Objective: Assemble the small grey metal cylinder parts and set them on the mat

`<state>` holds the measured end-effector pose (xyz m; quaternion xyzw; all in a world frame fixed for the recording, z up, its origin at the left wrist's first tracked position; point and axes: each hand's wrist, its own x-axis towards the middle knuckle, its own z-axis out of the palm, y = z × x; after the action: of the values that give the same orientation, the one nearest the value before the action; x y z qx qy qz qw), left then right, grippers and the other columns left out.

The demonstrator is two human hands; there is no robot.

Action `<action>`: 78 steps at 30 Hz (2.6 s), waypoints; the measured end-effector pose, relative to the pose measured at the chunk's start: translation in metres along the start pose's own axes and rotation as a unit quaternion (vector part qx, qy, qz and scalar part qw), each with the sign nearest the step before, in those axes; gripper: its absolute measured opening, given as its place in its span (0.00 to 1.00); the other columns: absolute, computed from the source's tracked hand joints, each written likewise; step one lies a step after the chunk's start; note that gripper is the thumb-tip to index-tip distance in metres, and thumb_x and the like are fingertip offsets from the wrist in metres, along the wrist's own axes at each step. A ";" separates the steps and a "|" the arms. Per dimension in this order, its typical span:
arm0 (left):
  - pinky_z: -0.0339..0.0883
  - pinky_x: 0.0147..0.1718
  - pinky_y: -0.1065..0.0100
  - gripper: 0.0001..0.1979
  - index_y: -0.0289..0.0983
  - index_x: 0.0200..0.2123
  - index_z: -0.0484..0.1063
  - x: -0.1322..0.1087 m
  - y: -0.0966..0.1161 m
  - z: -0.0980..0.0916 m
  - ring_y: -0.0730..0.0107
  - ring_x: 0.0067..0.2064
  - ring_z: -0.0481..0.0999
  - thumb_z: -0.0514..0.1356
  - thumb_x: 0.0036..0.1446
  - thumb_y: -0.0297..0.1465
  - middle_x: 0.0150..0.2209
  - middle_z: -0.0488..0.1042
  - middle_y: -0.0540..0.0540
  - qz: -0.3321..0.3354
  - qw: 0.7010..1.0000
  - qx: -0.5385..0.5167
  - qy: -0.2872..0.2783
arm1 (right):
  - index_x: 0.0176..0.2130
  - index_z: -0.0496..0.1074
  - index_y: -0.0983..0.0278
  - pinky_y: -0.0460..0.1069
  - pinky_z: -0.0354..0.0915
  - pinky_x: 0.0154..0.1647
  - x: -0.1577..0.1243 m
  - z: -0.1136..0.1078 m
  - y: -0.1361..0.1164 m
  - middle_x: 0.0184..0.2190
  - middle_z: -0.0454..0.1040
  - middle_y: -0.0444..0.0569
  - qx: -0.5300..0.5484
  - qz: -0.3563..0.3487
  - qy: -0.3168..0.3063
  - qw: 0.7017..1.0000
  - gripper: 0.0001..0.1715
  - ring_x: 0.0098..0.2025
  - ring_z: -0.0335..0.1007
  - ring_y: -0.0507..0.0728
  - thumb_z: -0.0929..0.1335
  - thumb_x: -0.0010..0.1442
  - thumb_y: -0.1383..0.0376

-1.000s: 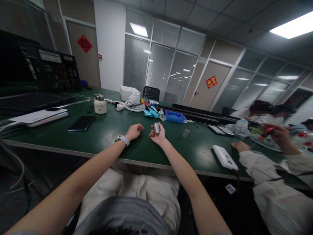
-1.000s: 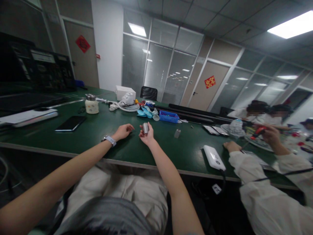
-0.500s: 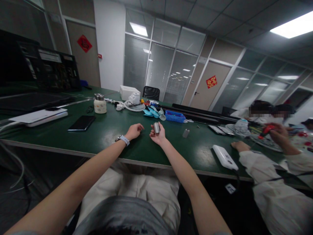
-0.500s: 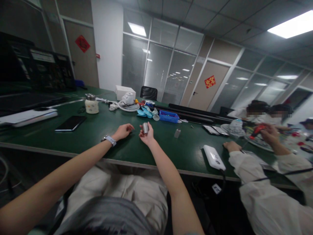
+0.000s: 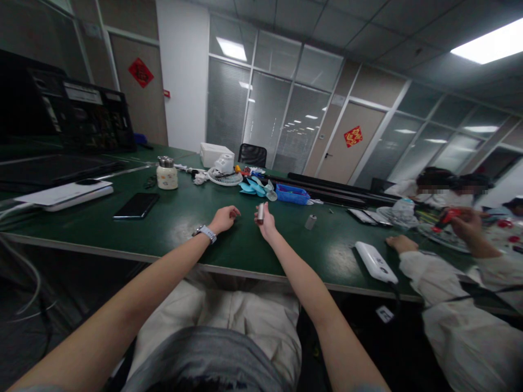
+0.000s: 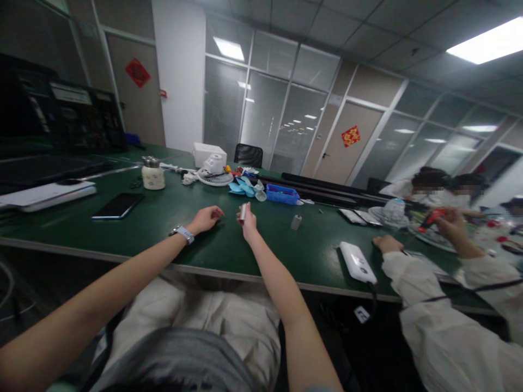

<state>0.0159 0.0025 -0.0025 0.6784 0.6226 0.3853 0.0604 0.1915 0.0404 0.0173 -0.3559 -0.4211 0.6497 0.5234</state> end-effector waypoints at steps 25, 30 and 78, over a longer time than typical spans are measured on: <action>0.68 0.34 0.71 0.15 0.35 0.37 0.75 0.002 -0.005 0.002 0.68 0.36 0.76 0.56 0.47 0.18 0.34 0.78 0.45 0.005 1.000 -0.014 0.000 | 0.48 0.61 0.68 0.52 0.61 0.49 0.030 -0.094 -0.026 0.46 0.71 0.61 -0.395 -0.222 0.353 0.819 0.19 0.47 0.69 0.61 0.65 0.56 0.70; 0.69 0.36 0.71 0.14 0.36 0.37 0.75 0.001 -0.002 0.001 0.67 0.37 0.76 0.56 0.48 0.19 0.35 0.78 0.45 -0.003 1.000 -0.009 -0.003 | 0.48 0.62 0.70 0.54 0.55 0.56 0.021 -0.084 -0.028 0.49 0.67 0.61 -0.473 -0.290 0.347 0.756 0.19 0.54 0.61 0.62 0.65 0.56 0.70; 0.67 0.39 0.62 0.12 0.40 0.43 0.68 -0.005 0.011 -0.016 0.56 0.42 0.77 0.54 0.58 0.36 0.40 0.79 0.41 -0.240 0.962 0.016 0.132 | 0.40 0.78 0.57 0.48 0.59 0.41 0.009 -0.100 -0.066 0.35 0.78 0.49 -0.630 -0.233 0.326 0.665 0.13 0.38 0.71 0.56 0.64 0.60 0.61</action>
<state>0.0157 -0.0108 0.0127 0.4527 0.7759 0.4357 0.0570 0.3054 0.0727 0.0382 -0.6800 -0.6022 -0.0712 0.4122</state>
